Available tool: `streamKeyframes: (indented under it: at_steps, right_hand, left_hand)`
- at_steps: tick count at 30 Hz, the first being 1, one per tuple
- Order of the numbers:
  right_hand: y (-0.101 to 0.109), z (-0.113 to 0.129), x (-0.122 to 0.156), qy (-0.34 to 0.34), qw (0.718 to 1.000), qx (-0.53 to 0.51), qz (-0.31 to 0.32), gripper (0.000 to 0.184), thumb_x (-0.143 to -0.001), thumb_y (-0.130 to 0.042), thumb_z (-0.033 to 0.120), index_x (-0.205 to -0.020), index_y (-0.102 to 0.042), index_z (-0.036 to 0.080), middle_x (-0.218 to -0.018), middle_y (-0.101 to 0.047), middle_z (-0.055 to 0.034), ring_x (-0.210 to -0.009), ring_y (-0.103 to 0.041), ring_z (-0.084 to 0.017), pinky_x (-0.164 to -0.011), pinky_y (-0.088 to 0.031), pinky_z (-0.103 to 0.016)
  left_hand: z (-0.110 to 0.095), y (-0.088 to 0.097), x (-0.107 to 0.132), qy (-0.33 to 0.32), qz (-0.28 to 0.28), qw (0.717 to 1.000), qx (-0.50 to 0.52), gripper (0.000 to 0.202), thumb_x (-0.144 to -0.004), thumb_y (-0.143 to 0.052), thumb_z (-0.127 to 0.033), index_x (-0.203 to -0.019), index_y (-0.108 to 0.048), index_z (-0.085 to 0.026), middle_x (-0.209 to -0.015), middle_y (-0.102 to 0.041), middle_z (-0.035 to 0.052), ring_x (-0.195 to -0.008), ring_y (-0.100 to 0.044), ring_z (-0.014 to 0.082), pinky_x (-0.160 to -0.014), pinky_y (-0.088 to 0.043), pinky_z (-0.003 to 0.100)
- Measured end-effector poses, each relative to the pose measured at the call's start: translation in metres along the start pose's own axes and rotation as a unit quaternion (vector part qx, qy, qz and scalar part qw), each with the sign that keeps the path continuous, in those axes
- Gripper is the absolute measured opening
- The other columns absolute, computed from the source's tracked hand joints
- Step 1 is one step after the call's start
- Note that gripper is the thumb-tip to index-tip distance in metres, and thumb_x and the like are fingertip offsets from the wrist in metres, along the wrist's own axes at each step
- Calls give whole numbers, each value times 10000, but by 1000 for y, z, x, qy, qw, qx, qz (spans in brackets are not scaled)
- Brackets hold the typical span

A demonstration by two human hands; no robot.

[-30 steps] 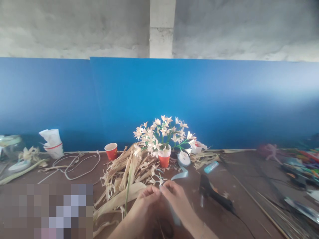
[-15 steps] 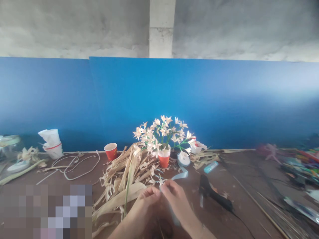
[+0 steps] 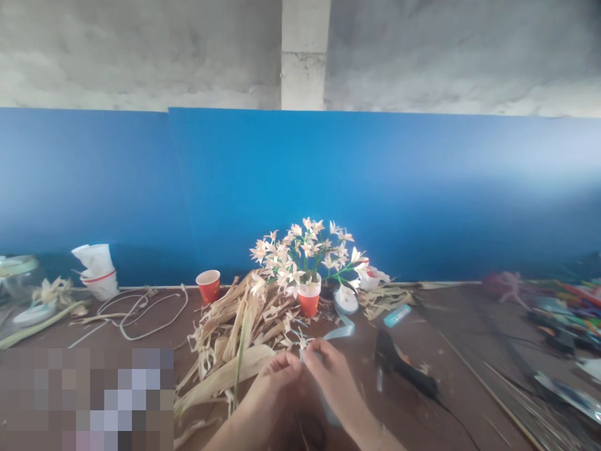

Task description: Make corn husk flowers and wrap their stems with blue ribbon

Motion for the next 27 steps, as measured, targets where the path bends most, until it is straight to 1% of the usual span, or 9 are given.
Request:
streamKeyframes:
  at_steps: [5, 11, 17, 22, 24, 27]
  right_hand:
    - [-1, -3, 0, -7, 1000, -15, 0, 179, -790, -547, 341, -687, -540, 195, -644, -560, 23, -659, -529, -155, -623, -415, -231]
    - [-4, -4, 1, -5, 999, -35, 7, 213, -800, -540, 359, -676, -528, 186, -644, -535, 24, -644, -502, -141, -604, -414, -224]
    - [-5, -1, 2, -1, 1000, -29, 6, 208, -802, -535, 362, -687, -529, 189, -638, -536, 26, -628, -507, -140, -591, -421, -221]
    - [-5, -1, 2, -13, 999, -29, 6, 205, -803, -534, 355, -687, -526, 187, -646, -542, 24, -643, -512, -142, -602, -421, -222]
    - [-6, 0, 2, -8, 1000, -22, 7, 209, -809, -527, 350, -680, -520, 185, -650, -548, 22, -659, -523, -147, -617, -421, -225]
    - [-4, 0, 1, 0, 1000, -2, 4, 213, -815, -517, 345, -675, -519, 184, -650, -550, 22, -666, -526, -147, -628, -416, -227]
  left_hand:
    - [1, 3, 0, -10, -4, 1000, -7, 218, -653, -774, -316, -656, -622, -160, -591, -588, -6, -528, -518, 108, -568, -388, 240]
    - [3, 7, -3, -10, -3, 1000, -12, 206, -645, -787, -285, -636, -634, -148, -567, -602, -4, -507, -516, 99, -546, -379, 230]
    - [1, 9, -4, -19, -16, 999, -38, 248, -612, -808, -314, -623, -632, -139, -561, -618, 2, -515, -534, 107, -550, -378, 230]
    - [1, 12, -5, -24, -26, 998, -55, 244, -621, -801, -317, -633, -633, -140, -545, -604, -9, -497, -507, 93, -542, -370, 221]
    - [1, 13, -5, -24, -34, 997, -60, 242, -613, -806, -305, -631, -631, -139, -546, -609, -8, -499, -508, 92, -544, -373, 218]
    - [1, 11, -4, -22, -30, 998, -59, 239, -624, -795, -305, -633, -623, -141, -543, -609, -7, -493, -512, 95, -538, -373, 220]
Point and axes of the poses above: each hand's wrist, its own x-axis away from the middle knuckle, its own y-axis out of the back of the hand, z = x × y, the point moved 6 cm from there along -x, towards the middle knuckle
